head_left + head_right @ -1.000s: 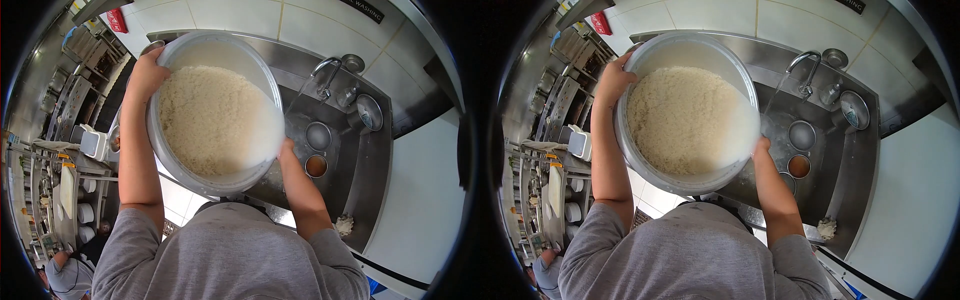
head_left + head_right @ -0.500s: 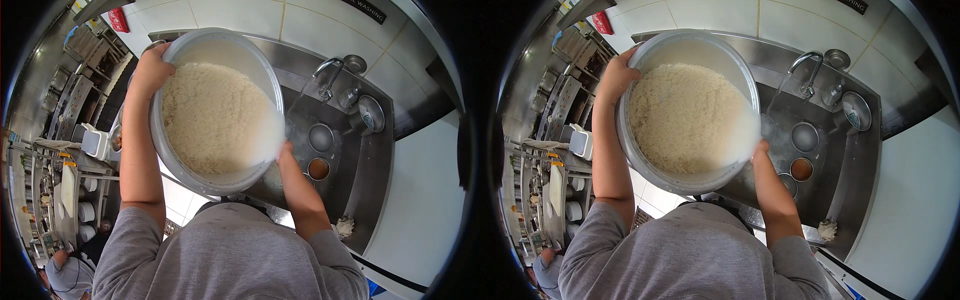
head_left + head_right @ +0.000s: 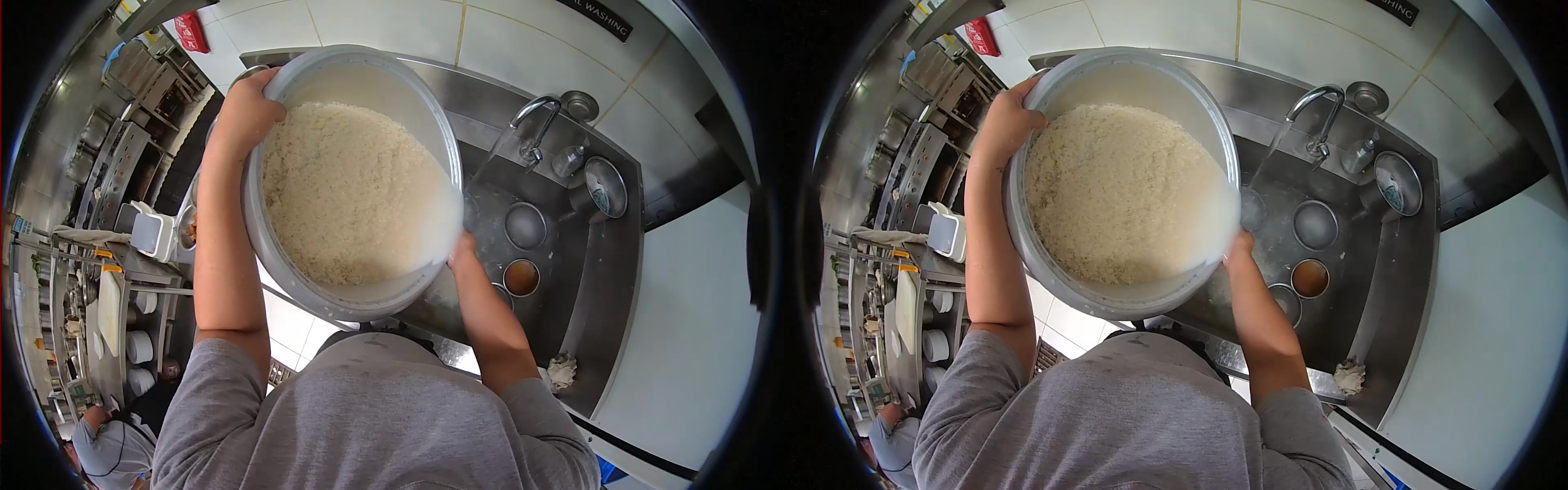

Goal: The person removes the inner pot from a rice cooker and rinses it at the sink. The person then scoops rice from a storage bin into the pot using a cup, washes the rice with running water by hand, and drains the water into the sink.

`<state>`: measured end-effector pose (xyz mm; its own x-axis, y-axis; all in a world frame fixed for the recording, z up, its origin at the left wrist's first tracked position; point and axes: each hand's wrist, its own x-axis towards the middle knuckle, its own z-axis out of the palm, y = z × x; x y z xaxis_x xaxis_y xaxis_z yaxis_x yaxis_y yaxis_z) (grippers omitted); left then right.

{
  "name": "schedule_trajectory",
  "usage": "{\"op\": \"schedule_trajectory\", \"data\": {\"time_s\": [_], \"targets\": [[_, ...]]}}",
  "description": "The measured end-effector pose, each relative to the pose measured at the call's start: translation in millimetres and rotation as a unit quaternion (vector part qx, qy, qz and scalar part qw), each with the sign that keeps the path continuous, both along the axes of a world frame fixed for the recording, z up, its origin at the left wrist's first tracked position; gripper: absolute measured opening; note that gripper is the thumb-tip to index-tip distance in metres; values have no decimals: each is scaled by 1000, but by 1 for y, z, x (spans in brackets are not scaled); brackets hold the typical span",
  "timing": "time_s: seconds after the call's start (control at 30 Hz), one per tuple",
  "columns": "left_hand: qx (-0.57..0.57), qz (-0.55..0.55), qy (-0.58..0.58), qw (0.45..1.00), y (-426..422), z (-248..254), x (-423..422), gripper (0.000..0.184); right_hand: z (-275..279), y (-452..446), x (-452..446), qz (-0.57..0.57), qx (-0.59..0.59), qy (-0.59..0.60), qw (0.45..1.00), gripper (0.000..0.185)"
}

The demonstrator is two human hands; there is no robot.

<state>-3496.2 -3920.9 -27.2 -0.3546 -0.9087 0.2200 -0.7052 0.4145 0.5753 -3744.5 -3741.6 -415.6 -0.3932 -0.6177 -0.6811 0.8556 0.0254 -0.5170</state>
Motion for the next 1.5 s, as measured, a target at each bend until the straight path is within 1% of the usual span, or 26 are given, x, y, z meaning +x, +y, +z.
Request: {"op": "schedule_trajectory", "data": {"time_s": [0.07, 0.13, 0.17, 0.23, 0.27, 0.33, 0.4, 0.47, 0.6, 0.67, 0.73, 0.8, 0.87, 0.97, 1.0, 1.03, 1.07, 1.13, 1.17, 1.2, 1.27, 1.3, 1.37, 1.43, 1.47, 1.5], "targets": [[10, -2, 7, 1000, -11, -3, 5, 65, 7, 8, 8, 19, -5, 9, 1000, 45], [10, -20, 15, 1000, -33, -13, 16, 66, 35, 26, 27, -28, -127, -31, 991, 46], [10, -20, 17, 1000, -42, -16, 21, 66, 55, 33, 34, -28, -127, -30, 991, 46], [74, 11, 48, 996, -57, -24, 32, 68, 87, 42, 44, -45, -201, -127, 970, 49], [75, 7, 49, 996, -66, -33, 41, 68, 90, 42, 41, -49, -200, -125, 971, 49], [140, 42, 57, 988, -85, -57, 55, 66, 95, 39, 21, -14, -188, -55, 981, 51], [123, 59, 96, 986, -79, -86, 58, 64, 108, 34, -1, -23, -164, -2, 986, 51], [202, 38, 228, 952, -77, -127, 61, 63, 118, 32, -23, -31, -133, 52, 989, 52], [296, 13, 373, 879, -77, -215, 47, 64, 124, 29, -71, -2, -131, 135, 982, 61], [296, 40, 365, 882, -69, -231, 30, 63, 132, 25, -87, 5, -132, 183, 974, 63], [279, 41, 426, 860, -71, -253, 10, 61, 139, 19, -102, 7, -115, 194, 974, 64], [267, 40, 414, 869, -77, -261, -2, 56, 140, 13, -118, 4, -100, 206, 973, 65], [188, 81, 280, 938, -82, -260, -13, 52, 136, 4, -135, 4, -91, 199, 976, 60], [137, 103, 199, 965, -93, -257, -24, 51, 134, -15, -144, 16, -30, 281, 959, 51], [142, 106, 198, 964, -92, -255, -27, 51, 138, -22, -140, -31, 104, 571, 814, 47], [156, 116, 207, 959, -92, -252, -29, 51, 144, -29, -133, -72, 221, 792, 565, 43], [170, 127, 218, 953, -90, -251, -31, 51, 151, -34, -125, -68, 219, 793, 564, 43], [173, 137, 265, 939, -84, -258, -33, 52, 160, -50, -106, 159, 142, 870, 446, 40], [176, 141, 308, 924, -79, -260, -34, 52, 159, -66, -97, 243, 220, 812, 484, 42], [178, 145, 306, 924, -72, -263, -33, 52, 149, -82, -105, 248, 219, 810, 484, 42], [202, 139, 357, 901, -61, -260, -37, 53, 117, -117, -130, 414, 362, 699, 458, 54], [197, 156, 351, 902, -56, -260, -39, 53, 109, -128, -123, 415, 359, 701, 455, 54], [186, 163, 350, 904, -52, -266, -39, 53, 90, -156, -89, 300, 415, 581, 632, 85], [195, 168, 325, 910, -46, -258, -39, 54, 56, -175, -52, 367, 389, 611, 584, 96], [196, 174, 326, 908, -41, -254, -38, 54, 69, -168, -45, 371, 387, 612, 581, 96], [198, 173, 323, 909, -39, -250, -38, 55, 101, -160, -34, 459, 312, 531, 641, 95]]}}
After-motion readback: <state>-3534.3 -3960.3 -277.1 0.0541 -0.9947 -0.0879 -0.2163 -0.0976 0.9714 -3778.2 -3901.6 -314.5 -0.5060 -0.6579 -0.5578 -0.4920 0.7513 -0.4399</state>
